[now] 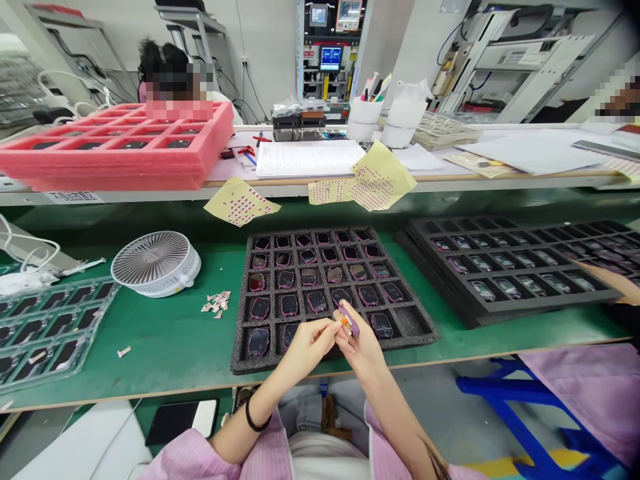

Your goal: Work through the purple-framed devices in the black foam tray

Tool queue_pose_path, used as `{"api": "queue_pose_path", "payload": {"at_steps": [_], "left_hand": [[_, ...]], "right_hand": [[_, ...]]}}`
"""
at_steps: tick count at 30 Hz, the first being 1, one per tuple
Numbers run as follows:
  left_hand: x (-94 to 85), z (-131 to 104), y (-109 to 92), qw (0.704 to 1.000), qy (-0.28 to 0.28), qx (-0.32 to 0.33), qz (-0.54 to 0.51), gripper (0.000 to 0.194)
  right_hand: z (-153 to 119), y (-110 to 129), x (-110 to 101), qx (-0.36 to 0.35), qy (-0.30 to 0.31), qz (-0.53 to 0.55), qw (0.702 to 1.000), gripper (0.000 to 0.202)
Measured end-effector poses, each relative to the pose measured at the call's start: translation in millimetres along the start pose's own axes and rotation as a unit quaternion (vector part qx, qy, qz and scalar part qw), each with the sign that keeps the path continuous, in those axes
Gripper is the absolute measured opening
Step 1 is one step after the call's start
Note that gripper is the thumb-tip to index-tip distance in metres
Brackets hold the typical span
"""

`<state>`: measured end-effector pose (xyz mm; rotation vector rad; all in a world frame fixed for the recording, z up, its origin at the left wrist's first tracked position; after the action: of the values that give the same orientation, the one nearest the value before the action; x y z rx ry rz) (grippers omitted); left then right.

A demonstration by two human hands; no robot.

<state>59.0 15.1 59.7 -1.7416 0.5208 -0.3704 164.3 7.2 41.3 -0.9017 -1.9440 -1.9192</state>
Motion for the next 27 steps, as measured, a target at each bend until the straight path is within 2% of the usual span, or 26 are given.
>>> {"api": "queue_pose_path", "payload": {"at_steps": [3, 6, 9, 11, 12, 14, 16, 17, 20, 23, 27], "left_hand": [[-5.2, 0.8, -0.4, 0.999, -0.039, -0.016, 0.008, 0.05], [-1.3, 1.6, -3.2, 0.999, -0.045, -0.005, 0.001, 0.043], [0.6, 1.4, -4.9, 0.998, -0.059, 0.013, 0.021, 0.037], [-11.2, -2.3, -4.7, 0.996, -0.087, 0.008, 0.034, 0.036], [-23.4, -5.9, -4.6, 0.993, -0.113, 0.004, 0.044, 0.035], [-60.8, -16.9, -4.4, 0.976, -0.201, -0.008, 0.086, 0.033], [-107.9, -31.3, -4.8, 0.928, -0.327, -0.01, 0.178, 0.031], [-130.3, -37.5, -2.6, 0.896, -0.376, -0.033, 0.233, 0.032], [-179.2, -46.2, 14.0, 0.836, -0.416, -0.137, 0.332, 0.028], [-199.2, -48.1, 32.2, 0.809, -0.412, -0.205, 0.366, 0.027], [-202.5, -55.2, 38.7, 0.795, -0.446, -0.226, 0.344, 0.027]], "right_hand": [[-3.9, 1.7, 1.3, -0.006, -0.024, 0.009, 1.0, 0.023], [-9.9, 3.6, 5.6, -0.042, -0.038, -0.037, 0.998, 0.027], [-12.8, 3.1, 8.9, -0.071, -0.01, -0.102, 0.992, 0.025], [-10.8, 8.1, 4.2, -0.122, 0.003, -0.152, 0.981, 0.022], [-8.9, 13.4, -1.3, -0.164, -0.003, -0.192, 0.968, 0.021], [-4.8, 26.3, -15.9, -0.255, -0.023, -0.309, 0.916, 0.02], [-0.4, 33.3, -29.7, -0.302, -0.003, -0.44, 0.846, 0.019], [1.6, 33.1, -35.2, -0.306, 0.027, -0.494, 0.813, 0.017], [2.8, 24.4, -43.8, -0.303, 0.135, -0.601, 0.728, 0.014], [-2.7, 19.6, -38.6, -0.33, 0.171, -0.648, 0.665, 0.018], [-10.2, 16.0, -17.1, -0.373, 0.166, -0.701, 0.585, 0.027]]}}
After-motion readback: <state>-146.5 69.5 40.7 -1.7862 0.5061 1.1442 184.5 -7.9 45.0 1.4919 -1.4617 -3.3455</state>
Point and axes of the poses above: each hand's wrist, its own z-axis towards the middle knuckle, its own x-axis out of the palm, y = z × x, the point moved 4 cm from there along z, towards the middle knuckle, and after that the axes turned 10 degrees about -x, right-handed, at the moved point
